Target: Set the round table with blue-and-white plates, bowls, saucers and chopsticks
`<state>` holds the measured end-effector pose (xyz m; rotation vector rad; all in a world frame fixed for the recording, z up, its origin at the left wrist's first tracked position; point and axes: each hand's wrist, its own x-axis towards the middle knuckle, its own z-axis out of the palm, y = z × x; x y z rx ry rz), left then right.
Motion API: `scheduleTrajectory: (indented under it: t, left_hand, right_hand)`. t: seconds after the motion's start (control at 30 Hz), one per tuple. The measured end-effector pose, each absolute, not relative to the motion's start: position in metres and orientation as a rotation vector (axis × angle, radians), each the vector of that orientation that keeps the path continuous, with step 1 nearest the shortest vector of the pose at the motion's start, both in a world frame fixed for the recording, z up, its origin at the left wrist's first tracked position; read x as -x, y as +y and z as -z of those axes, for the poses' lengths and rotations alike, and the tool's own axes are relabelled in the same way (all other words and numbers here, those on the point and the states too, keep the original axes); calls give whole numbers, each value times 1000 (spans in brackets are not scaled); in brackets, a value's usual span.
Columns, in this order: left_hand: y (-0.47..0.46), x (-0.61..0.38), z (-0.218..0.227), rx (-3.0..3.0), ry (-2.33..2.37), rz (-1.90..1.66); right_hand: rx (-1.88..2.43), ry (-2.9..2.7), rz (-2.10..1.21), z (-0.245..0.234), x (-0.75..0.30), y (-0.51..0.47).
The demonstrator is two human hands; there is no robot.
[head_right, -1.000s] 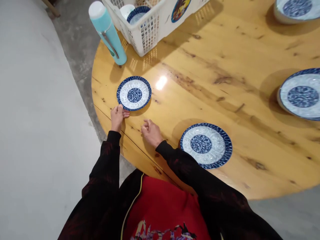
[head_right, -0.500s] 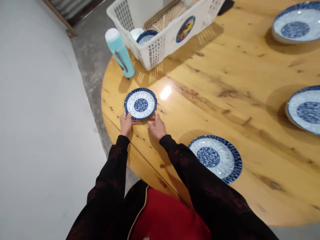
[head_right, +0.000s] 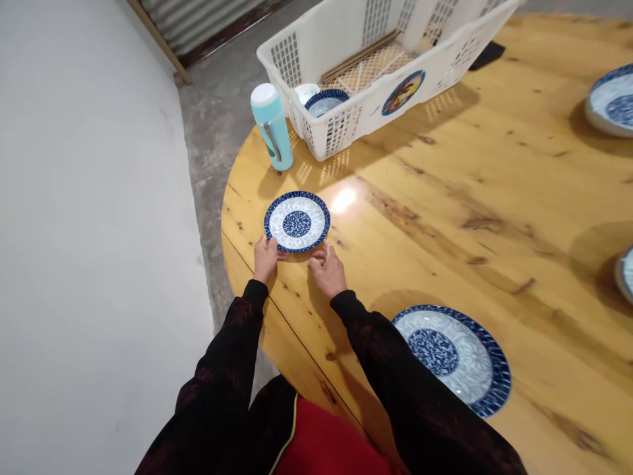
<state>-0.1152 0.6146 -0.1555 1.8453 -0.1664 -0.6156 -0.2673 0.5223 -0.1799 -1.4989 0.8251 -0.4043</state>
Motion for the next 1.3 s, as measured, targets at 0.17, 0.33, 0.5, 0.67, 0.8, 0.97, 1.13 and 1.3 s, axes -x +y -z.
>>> scheduleTrajectory:
  t: [0.17,0.33,0.5,0.67,0.8,0.97,1.13,1.3]
  left_hand:
    - [617,115,155,-1809,-193,605]
    - [615,111,158,-1854,-239,571]
    - [612,105,156,-1860,-262,581]
    - [604,102,156,-1843,-274,583]
    - [603,105,150,-1853,-258,576]
    - [620,125,133,-1874,-238,554]
    - [666,177,117,-1925,-211,565]
    - [721,263,103,-2005,-191,649]
  right_hand:
    - [1331,897,392,163,285,548]
    - [1217,833,347,147,321,587]
    - [1148,822,292,133,365,615]
    - [1142,863,262,127,412,633]
    - [1123,905,210,121,440,641]
    - [1164,815,141,107,464,637]
    - [1202,787,82,106,494,629]
    - [1187,730,21,110,517,624]
